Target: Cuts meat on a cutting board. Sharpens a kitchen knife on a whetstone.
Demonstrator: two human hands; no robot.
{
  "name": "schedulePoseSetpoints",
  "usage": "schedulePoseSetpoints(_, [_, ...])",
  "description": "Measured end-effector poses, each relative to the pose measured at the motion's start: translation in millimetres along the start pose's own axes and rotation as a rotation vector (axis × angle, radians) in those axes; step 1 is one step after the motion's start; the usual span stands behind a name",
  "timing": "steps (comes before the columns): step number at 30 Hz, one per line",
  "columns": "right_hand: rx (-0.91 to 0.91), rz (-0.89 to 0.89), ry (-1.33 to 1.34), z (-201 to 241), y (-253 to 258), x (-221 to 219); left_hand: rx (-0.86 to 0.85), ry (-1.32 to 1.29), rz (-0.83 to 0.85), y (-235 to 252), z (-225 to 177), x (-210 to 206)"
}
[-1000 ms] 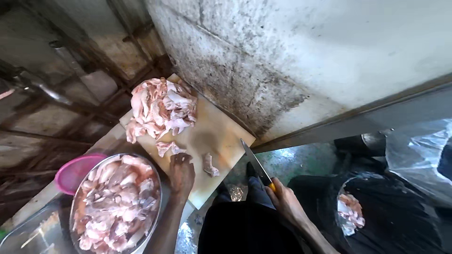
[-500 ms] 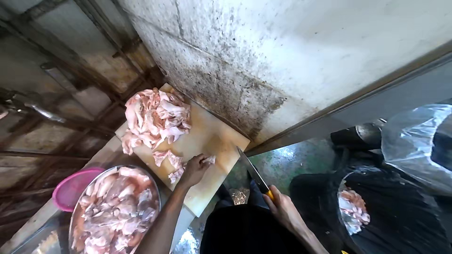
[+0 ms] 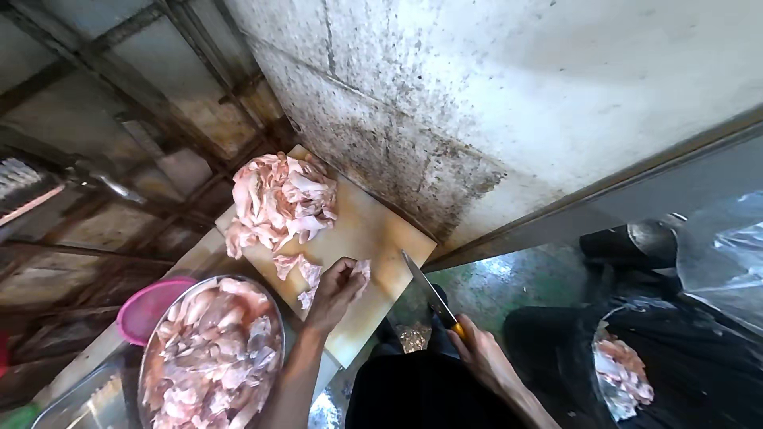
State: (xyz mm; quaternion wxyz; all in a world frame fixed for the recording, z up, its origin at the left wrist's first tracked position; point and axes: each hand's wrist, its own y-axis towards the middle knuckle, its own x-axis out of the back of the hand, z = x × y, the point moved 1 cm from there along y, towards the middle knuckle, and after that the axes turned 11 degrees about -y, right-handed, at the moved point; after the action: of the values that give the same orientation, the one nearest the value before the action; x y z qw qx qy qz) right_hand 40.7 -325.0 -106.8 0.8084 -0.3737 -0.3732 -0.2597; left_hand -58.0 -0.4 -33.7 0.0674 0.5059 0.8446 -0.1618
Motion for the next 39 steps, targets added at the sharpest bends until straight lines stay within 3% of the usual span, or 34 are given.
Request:
schedulePoseSetpoints(4, [-0.016,0.092,-0.009,19.6,10.7,1.5,0.152,0.575,-0.258,11.7,45.8,-13.9])
schedulePoseSetpoints(6, [-0.012,0.172,-0.017,32.4,18.5,-1.4,0.308,0.82,-0.267,16.7,80.3,-9.6])
schedulePoseSetpoints(8, [-0.006,0.24,-0.043,44.5,27.8,-3.9,0.354,0.931,-0.295,17.3,96.3,-8.0])
schedulePoseSetpoints(12, [0.027,0.322,-0.045,66.2,36.9,-9.7,0.354,1.012,-0.343,12.1,91.8,-13.9])
schedulePoseSetpoints(17, [0.026,0.386,-0.089,94.1,45.1,-20.0,0.046,1.029,-0.352,14.2,109.5,-9.9])
schedulePoseSetpoints(26, [0.009,0.512,-0.2,111.6,29.1,-15.3,-0.096,0.95,-0.411,17.4,120.9,-7.9])
schedulePoseSetpoints(33, [0.021,0.47,-0.252,163.2,77.5,-29.0,-0.012,1.037,-0.401,18.9,114.9,-4.6])
schedulePoseSetpoints(39, [0.041,0.454,-0.331,132.5,54.5,-26.7,0.017,1.082,-0.392,23.0,110.5,-5.4])
